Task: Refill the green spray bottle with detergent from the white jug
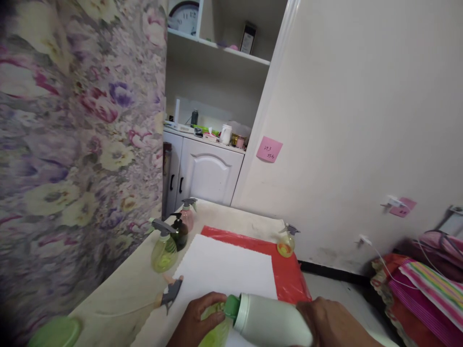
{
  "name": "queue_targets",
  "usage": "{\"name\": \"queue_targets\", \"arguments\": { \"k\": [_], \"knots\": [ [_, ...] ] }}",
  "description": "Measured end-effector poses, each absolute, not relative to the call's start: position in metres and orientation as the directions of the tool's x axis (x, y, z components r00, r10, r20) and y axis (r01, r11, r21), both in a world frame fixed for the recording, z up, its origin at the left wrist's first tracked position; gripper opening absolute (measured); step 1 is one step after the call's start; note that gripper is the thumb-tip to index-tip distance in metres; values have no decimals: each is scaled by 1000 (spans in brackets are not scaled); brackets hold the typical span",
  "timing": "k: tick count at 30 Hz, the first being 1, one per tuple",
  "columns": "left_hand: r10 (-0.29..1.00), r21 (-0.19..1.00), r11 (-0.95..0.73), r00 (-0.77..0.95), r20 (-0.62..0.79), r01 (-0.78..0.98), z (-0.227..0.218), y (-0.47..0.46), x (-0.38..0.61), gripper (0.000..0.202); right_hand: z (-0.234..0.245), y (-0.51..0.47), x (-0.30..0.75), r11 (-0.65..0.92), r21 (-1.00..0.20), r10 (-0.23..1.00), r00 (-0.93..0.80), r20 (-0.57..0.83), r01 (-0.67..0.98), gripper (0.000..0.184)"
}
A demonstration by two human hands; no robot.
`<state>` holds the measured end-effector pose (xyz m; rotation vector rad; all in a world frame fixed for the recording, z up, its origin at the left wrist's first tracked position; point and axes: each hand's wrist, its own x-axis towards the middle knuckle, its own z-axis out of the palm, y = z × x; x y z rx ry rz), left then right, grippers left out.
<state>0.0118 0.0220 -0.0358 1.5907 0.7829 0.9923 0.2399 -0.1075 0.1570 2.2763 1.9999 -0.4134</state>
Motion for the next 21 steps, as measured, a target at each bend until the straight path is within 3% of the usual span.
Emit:
{"name": "queue_targets", "arguments": {
  "k": [11,21],
  "knots": [
    [878,977,-215,439,190,7,-30,19,11,21,144,-107,253,-97,-224,969,41,-242,970,28],
    [884,980,-200,434,173,18,-33,22,12,23,136,-105,264,-89,-203,973,42,-227,975,37]
  ]
}}
